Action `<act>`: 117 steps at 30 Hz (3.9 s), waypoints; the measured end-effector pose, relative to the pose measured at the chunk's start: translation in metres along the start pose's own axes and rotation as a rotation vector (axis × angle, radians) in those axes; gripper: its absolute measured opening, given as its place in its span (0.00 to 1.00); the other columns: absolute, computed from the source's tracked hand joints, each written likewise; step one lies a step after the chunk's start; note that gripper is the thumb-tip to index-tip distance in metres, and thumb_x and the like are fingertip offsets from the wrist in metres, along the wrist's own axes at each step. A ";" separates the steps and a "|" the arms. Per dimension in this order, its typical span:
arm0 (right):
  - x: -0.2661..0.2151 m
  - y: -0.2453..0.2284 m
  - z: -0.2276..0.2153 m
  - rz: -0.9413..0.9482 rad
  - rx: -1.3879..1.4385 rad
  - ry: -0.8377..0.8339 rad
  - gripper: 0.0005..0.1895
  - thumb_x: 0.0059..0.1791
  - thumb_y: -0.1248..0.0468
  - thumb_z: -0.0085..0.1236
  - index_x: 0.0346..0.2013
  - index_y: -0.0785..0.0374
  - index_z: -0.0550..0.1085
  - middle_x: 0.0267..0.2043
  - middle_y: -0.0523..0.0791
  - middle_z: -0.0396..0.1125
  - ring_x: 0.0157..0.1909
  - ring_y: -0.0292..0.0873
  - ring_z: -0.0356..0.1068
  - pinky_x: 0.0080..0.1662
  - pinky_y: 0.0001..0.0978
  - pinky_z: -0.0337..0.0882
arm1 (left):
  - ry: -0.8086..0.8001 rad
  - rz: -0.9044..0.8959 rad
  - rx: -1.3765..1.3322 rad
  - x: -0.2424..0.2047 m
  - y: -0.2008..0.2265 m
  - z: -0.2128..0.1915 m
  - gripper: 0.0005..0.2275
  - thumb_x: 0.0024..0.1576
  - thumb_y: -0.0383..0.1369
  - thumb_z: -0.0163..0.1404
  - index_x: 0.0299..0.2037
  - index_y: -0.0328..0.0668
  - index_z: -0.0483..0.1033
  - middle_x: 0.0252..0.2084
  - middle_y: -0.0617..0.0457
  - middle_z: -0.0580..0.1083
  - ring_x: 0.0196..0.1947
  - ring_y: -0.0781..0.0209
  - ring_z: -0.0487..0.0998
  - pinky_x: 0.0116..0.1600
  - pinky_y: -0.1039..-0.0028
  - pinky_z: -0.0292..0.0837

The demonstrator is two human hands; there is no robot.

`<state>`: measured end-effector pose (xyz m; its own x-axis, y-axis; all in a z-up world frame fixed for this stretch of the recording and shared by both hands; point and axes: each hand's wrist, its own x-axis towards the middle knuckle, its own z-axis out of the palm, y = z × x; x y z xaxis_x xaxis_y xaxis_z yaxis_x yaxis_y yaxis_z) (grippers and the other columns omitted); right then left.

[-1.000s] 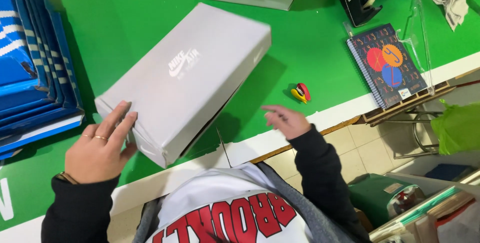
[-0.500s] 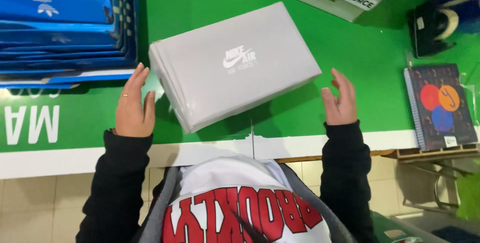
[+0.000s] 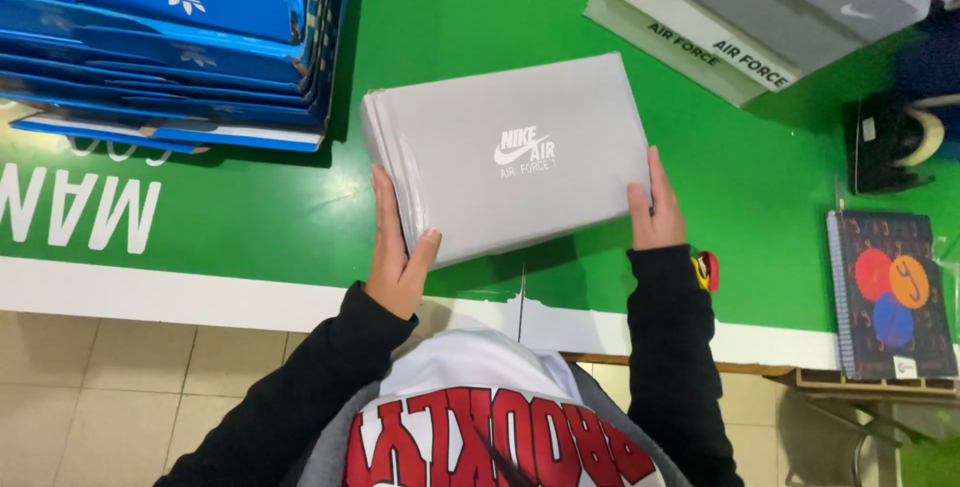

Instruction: Assembling and taping cardboard shoeboxes on a workstation.

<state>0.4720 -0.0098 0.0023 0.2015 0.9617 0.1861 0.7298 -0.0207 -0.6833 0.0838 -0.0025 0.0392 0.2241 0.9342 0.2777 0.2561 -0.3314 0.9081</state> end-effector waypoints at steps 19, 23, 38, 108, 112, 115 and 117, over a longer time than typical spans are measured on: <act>-0.095 0.174 0.028 0.354 0.827 -0.139 0.42 0.41 0.77 0.63 0.69 0.69 0.60 0.61 0.54 0.63 0.62 0.53 0.65 0.59 0.46 0.70 | -0.170 0.218 0.141 -0.019 -0.026 -0.036 0.50 0.50 0.28 0.60 0.74 0.27 0.30 0.76 0.26 0.47 0.76 0.34 0.51 0.75 0.57 0.50; -0.100 0.144 0.019 0.373 0.806 -0.136 0.40 0.42 0.79 0.59 0.68 0.66 0.58 0.64 0.50 0.61 0.64 0.48 0.64 0.61 0.44 0.69 | -0.153 0.224 0.103 -0.015 -0.012 -0.045 0.49 0.52 0.30 0.64 0.77 0.30 0.38 0.78 0.32 0.52 0.78 0.37 0.56 0.78 0.57 0.52; -0.045 0.000 0.069 0.201 0.744 -0.117 0.40 0.56 0.69 0.41 0.79 0.58 0.35 0.83 0.50 0.31 0.79 0.53 0.48 0.66 0.43 0.65 | -0.190 0.572 0.284 0.004 0.051 -0.075 0.29 0.43 0.47 0.72 0.45 0.45 0.67 0.66 0.46 0.65 0.72 0.39 0.60 0.76 0.41 0.53; 0.051 0.260 -0.177 0.110 0.303 0.688 0.25 0.56 0.64 0.61 0.67 0.61 0.65 0.69 0.49 0.63 0.70 0.46 0.63 0.66 0.44 0.69 | -0.260 0.165 0.958 -0.058 0.004 0.026 0.09 0.53 0.31 0.63 0.43 0.46 0.82 0.51 0.50 0.79 0.59 0.58 0.80 0.65 0.64 0.74; 0.071 0.429 -0.238 0.154 -0.074 0.903 0.41 0.50 0.61 0.74 0.71 0.64 0.60 0.71 0.54 0.56 0.72 0.52 0.58 0.69 0.48 0.62 | -0.442 0.181 1.121 -0.075 -0.052 0.008 0.14 0.46 0.36 0.64 0.43 0.49 0.84 0.50 0.52 0.80 0.58 0.55 0.79 0.63 0.67 0.74; 0.080 0.530 -0.256 0.250 -0.279 0.929 0.53 0.41 0.58 0.85 0.68 0.71 0.56 0.66 0.62 0.56 0.68 0.59 0.55 0.66 0.49 0.57 | -0.250 0.175 1.002 -0.062 -0.002 0.030 0.09 0.54 0.37 0.62 0.42 0.47 0.82 0.54 0.53 0.79 0.62 0.58 0.79 0.64 0.66 0.69; 0.084 0.579 -0.263 0.344 0.098 0.681 0.53 0.39 0.60 0.82 0.67 0.72 0.55 0.62 0.58 0.65 0.63 0.53 0.67 0.64 0.44 0.67 | -0.265 0.108 1.074 -0.047 0.028 0.043 0.08 0.51 0.36 0.63 0.39 0.50 0.82 0.52 0.55 0.80 0.61 0.61 0.79 0.66 0.66 0.69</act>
<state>1.0832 -0.0131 -0.1919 0.7877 0.5244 0.3232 0.4980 -0.2333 -0.8352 0.1207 -0.0611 0.0379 0.4557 0.8779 0.1469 0.8755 -0.4719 0.1044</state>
